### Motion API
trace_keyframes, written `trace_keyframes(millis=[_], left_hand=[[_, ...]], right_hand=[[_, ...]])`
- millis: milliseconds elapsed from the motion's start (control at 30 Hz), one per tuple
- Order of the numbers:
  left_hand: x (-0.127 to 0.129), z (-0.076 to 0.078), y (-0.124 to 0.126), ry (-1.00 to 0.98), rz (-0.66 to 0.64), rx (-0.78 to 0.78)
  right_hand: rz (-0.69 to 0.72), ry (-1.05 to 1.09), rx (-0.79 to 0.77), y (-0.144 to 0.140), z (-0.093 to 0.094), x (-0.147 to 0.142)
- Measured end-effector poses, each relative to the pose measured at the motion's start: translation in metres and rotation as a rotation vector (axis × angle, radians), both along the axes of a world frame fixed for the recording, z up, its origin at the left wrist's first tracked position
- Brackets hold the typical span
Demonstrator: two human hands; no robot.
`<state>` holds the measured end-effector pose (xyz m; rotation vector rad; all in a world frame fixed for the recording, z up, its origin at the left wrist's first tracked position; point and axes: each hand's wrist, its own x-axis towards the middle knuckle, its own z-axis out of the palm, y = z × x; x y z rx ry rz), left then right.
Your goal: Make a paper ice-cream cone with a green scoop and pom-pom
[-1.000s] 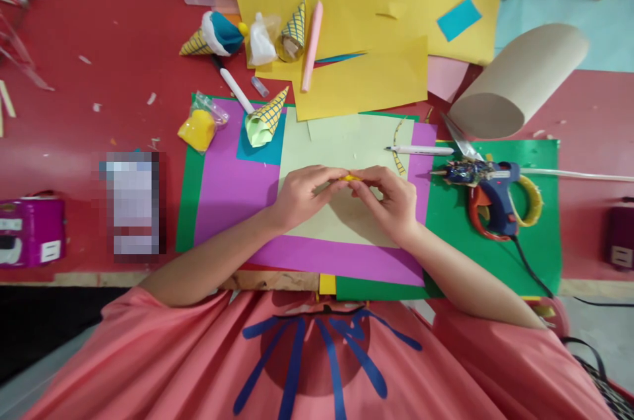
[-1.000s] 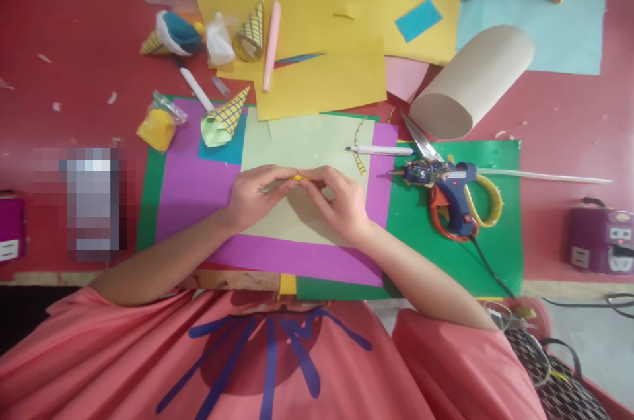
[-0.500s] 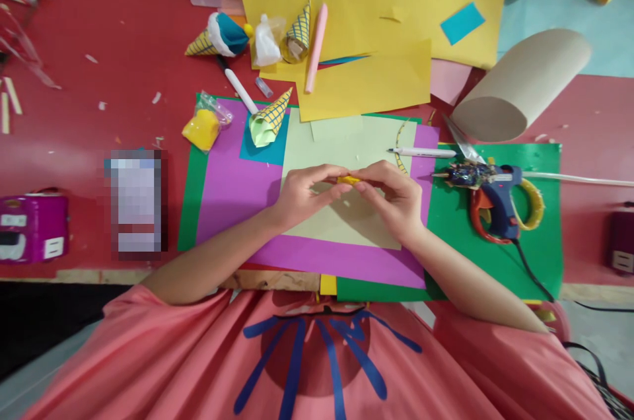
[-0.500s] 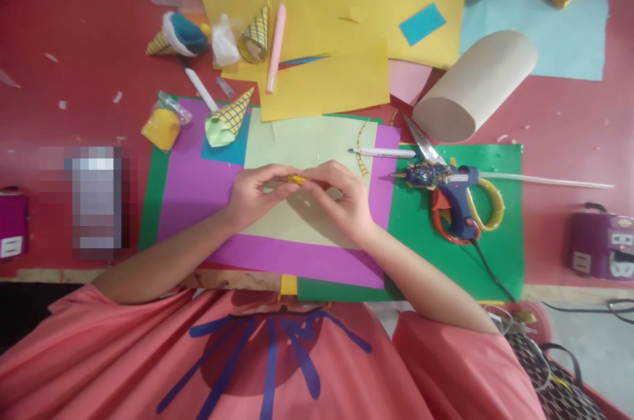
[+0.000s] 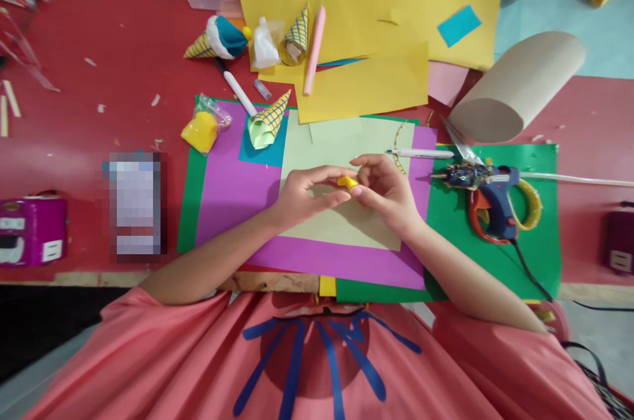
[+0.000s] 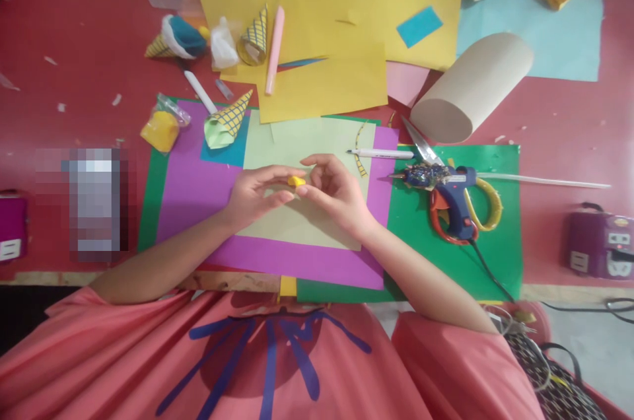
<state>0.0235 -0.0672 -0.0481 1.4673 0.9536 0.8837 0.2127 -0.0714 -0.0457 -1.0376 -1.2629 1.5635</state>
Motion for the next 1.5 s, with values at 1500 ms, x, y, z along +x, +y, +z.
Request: trace_keyframes(millis=[1500], left_hand=[[0.05, 0.029, -0.019, -0.369, 0.02, -0.574]], right_hand=[[-0.005, -0.776, 0.706, -0.011, 0.014, -0.022]])
